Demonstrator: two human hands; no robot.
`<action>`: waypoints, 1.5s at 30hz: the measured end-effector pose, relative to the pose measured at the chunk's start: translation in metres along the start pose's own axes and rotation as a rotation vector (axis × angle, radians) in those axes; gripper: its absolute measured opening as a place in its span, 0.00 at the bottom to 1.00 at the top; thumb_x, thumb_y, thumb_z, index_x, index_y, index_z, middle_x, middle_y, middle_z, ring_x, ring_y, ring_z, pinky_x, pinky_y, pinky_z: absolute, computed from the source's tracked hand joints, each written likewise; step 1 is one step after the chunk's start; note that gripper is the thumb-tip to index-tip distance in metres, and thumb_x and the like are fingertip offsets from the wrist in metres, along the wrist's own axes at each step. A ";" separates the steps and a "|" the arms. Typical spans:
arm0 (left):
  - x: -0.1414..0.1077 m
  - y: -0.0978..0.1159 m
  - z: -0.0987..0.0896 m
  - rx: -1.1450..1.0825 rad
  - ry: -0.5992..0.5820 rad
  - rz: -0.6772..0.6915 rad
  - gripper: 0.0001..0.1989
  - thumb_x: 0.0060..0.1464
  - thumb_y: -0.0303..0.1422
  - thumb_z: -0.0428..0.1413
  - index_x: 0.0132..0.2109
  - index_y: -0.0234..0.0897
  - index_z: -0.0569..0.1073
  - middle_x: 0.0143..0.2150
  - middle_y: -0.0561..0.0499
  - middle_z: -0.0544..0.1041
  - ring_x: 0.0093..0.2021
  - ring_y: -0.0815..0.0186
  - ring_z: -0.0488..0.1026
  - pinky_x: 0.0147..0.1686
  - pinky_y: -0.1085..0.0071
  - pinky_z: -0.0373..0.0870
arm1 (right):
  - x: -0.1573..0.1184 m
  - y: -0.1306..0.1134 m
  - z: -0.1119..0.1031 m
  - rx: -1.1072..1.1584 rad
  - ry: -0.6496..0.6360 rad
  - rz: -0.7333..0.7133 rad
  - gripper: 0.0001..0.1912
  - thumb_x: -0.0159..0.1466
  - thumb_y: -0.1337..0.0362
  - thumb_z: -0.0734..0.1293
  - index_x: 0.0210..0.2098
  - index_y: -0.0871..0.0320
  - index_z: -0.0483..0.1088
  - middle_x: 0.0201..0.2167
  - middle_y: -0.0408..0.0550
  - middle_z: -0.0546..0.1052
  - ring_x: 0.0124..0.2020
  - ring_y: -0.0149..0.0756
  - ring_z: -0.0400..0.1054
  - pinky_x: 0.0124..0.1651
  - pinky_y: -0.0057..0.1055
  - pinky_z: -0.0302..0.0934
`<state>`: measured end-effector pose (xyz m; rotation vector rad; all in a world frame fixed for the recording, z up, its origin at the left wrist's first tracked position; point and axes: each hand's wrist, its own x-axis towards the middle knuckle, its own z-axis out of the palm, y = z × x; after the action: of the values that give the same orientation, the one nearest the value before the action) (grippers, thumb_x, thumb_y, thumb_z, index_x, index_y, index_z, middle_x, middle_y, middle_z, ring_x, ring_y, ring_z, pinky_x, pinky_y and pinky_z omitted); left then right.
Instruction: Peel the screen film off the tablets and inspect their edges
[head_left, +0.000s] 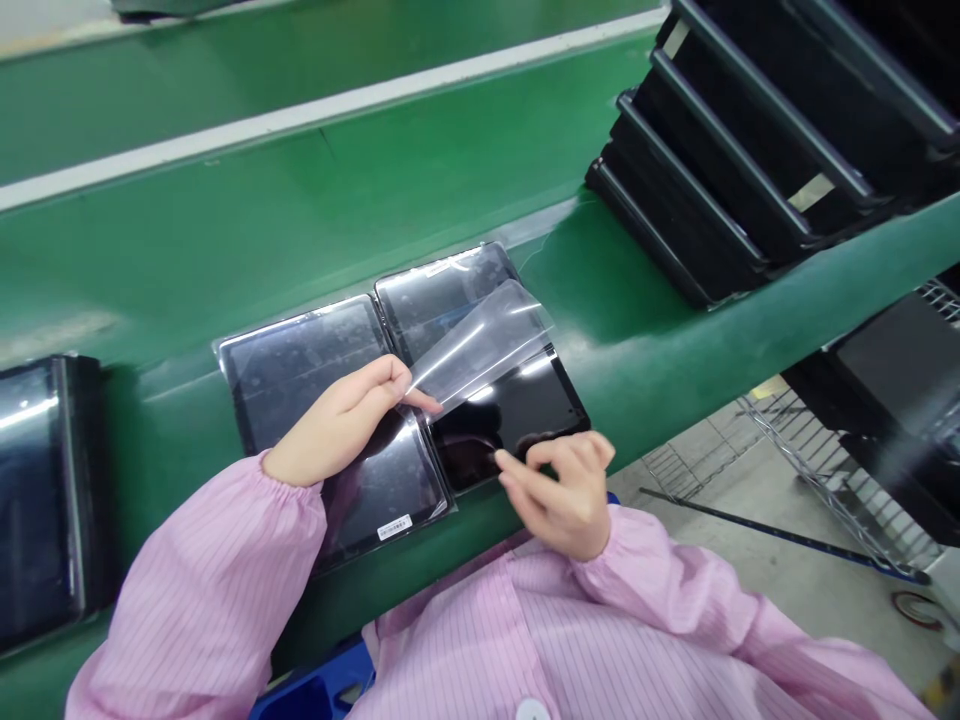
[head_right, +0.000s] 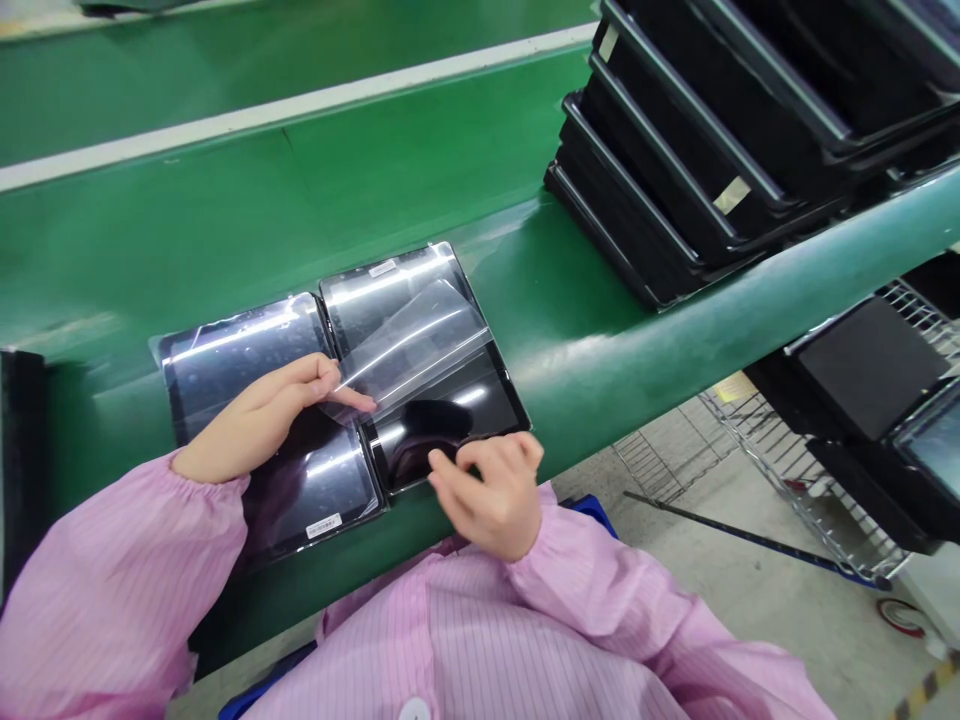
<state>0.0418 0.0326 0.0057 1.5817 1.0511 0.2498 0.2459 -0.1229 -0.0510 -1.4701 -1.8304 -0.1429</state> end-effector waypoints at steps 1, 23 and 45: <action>0.000 -0.001 0.000 0.003 0.000 0.002 0.12 0.63 0.41 0.46 0.33 0.42 0.60 0.43 0.49 0.83 0.50 0.54 0.75 0.56 0.56 0.59 | -0.002 -0.003 0.001 0.034 -0.016 -0.004 0.06 0.64 0.68 0.69 0.40 0.54 0.77 0.26 0.41 0.71 0.31 0.32 0.62 0.42 0.39 0.51; -0.062 -0.041 0.002 0.800 0.762 -0.105 0.32 0.61 0.50 0.44 0.62 0.32 0.67 0.68 0.30 0.62 0.73 0.37 0.46 0.67 0.38 0.42 | 0.086 0.099 0.002 0.276 -0.377 0.628 0.16 0.63 0.53 0.67 0.44 0.57 0.75 0.37 0.48 0.78 0.33 0.38 0.72 0.40 0.37 0.68; -0.074 -0.056 -0.016 -0.318 0.714 -0.314 0.43 0.44 0.55 0.61 0.62 0.33 0.65 0.50 0.39 0.79 0.52 0.45 0.77 0.54 0.50 0.72 | 0.153 0.089 -0.002 0.338 -0.479 0.375 0.22 0.68 0.53 0.62 0.56 0.59 0.64 0.38 0.52 0.79 0.36 0.41 0.76 0.38 0.40 0.72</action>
<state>-0.0381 -0.0143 -0.0105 1.0256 1.6891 0.7604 0.3189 0.0254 0.0121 -1.6570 -1.7768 0.7237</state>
